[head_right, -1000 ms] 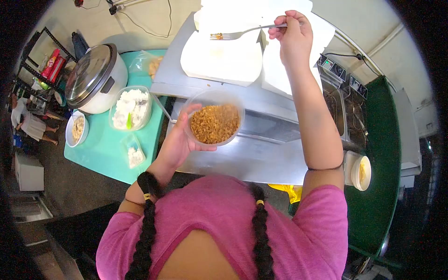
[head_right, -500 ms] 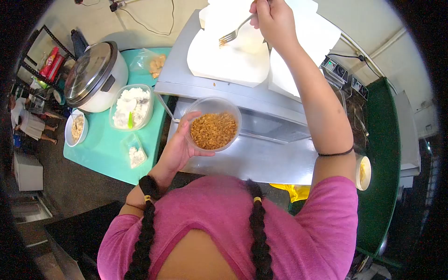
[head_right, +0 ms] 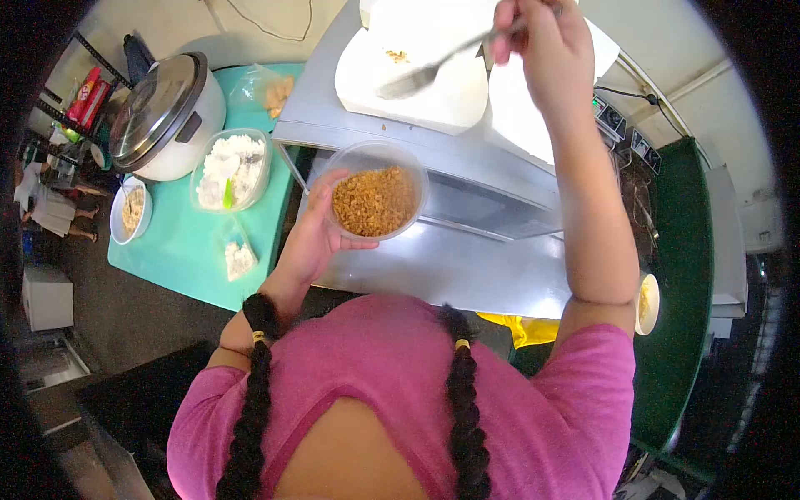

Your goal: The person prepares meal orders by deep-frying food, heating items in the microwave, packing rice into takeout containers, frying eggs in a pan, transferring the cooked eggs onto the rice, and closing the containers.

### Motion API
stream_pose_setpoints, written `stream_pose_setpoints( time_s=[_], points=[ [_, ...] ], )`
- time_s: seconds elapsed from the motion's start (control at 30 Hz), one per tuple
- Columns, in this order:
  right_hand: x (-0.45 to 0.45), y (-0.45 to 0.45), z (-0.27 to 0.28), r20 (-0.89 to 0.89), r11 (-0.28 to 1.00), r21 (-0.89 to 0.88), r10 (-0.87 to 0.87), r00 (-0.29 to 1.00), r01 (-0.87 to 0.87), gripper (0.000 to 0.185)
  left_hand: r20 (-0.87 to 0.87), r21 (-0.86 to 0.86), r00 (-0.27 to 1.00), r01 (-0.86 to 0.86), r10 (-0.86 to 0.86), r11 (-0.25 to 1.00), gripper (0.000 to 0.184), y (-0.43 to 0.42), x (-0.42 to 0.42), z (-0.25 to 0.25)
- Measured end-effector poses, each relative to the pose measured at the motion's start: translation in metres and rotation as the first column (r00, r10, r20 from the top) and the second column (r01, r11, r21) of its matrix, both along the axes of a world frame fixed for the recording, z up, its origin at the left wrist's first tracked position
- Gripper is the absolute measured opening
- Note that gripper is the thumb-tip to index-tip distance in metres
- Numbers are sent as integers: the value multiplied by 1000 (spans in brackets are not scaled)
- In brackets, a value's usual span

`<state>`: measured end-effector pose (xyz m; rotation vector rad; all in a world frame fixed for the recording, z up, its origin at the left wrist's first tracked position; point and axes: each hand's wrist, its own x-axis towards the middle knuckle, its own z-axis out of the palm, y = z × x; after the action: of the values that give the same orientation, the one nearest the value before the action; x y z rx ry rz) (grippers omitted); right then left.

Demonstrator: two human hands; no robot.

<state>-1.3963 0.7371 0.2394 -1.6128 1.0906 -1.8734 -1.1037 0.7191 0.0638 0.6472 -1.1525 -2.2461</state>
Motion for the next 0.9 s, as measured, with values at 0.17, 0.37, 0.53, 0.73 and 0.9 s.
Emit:
stream_pose_setpoints(
  time_s=[0.17, 0.37, 0.53, 0.73, 0.9],
  points=[
    [72, 63, -38, -314, 985, 37, -148, 938, 168, 10, 22, -78, 1000, 10, -8, 997, 57, 2, -2, 10],
    [77, 77, -83, -562, 975, -53, -210, 800, 218, 11, 21, -231, 1000, -1, 6, 973, 61, 20, -6, 3],
    [74, 69, -110, 51, 934, 183, -319, 946, 306, 8, -32, -260, 999, 0, -8, 965, 61, 23, -8, -3],
    [51, 73, -126, 348, 898, 257, -431, 833, 357, 10, 21, -212, 1000, 9, -5, 977, 63, 21, -10, 2],
    [42, 72, -106, 371, 908, 202, -418, 829, 368, 9, 3, -145, 999, 53, -53, 988, 64, 14, -14, 18]
  ],
)
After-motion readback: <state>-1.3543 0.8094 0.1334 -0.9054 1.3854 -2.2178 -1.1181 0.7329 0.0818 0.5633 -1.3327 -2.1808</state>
